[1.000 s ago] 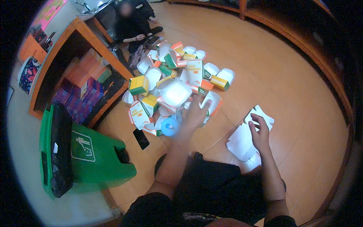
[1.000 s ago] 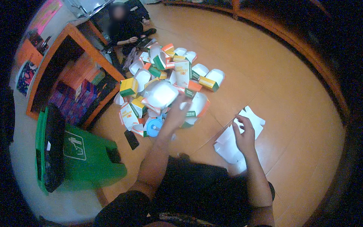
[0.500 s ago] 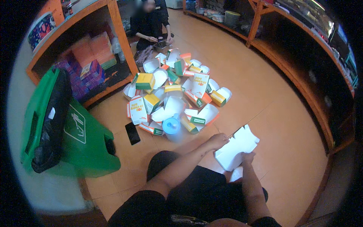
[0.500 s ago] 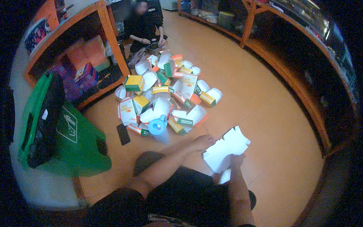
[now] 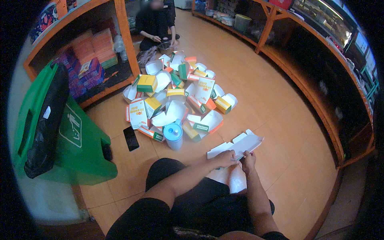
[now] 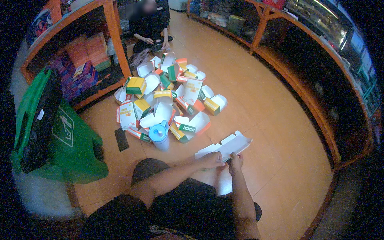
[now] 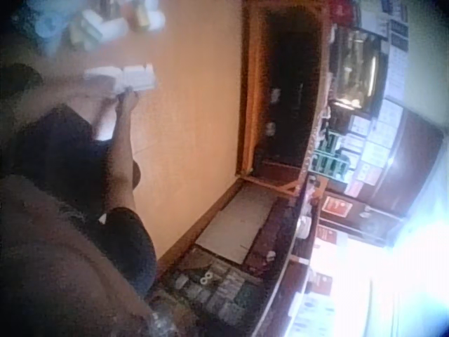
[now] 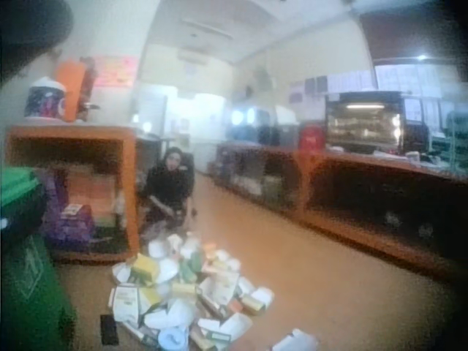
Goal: The person sits on the floor and assembles small white cardboard boxes by folding flaps and applying green patterned tape to seal them. Completed boxes are placed in a growing pile nearby.
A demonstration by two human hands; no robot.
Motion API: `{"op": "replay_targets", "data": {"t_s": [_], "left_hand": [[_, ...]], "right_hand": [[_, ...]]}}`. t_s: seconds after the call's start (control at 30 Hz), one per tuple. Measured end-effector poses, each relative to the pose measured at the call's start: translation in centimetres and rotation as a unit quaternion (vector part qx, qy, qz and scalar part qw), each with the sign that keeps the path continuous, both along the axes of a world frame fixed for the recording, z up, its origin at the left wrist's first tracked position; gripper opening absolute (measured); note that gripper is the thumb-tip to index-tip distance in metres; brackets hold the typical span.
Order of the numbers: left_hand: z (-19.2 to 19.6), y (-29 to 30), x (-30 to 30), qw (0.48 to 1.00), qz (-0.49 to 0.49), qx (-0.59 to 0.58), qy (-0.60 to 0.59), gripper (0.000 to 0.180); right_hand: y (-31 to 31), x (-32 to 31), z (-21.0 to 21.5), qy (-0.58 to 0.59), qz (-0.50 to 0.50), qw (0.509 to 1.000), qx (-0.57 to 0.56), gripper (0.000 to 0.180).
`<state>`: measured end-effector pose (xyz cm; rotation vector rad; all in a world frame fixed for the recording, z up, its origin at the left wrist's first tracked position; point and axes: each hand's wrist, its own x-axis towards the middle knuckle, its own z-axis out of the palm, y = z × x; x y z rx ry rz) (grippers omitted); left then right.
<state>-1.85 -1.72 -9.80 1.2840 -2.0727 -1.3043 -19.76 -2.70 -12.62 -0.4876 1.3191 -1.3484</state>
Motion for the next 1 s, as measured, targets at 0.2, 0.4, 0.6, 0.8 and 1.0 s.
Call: {"op": "replay_targets", "data": {"t_s": [0.2, 0.4, 0.6, 0.8, 1.0], "left_hand": [[0.9, -1.5, 0.4, 0.968, -0.056, 0.185, 0.160, 0.045], [-0.6, -2.5, -0.7, 0.901, -0.030, 0.314, 0.299, 0.043], [0.3, -2.7, -1.0, 0.844, 0.028, 0.408, 0.348, 0.029], [1.7, -3.0, -0.5, 0.814, 0.062, 0.425, 0.391, 0.028], [2.7, -4.0, 0.1, 0.788, 0.108, 0.429, 0.429, 0.031]], "right_hand": [[0.5, 2.1, 0.9, -0.091, 0.067, 0.993, -0.031, 0.011], [0.2, 1.0, 0.3, -0.213, 0.156, 0.964, 0.026, 0.024], [0.5, 3.8, 6.3, -0.274, 0.060, 0.954, 0.110, 0.044], [-0.8, 3.6, 5.6, -0.289, -0.070, 0.953, 0.062, 0.020], [-1.2, 5.4, 7.4, -0.194, -0.085, 0.976, -0.041, 0.029]]}}
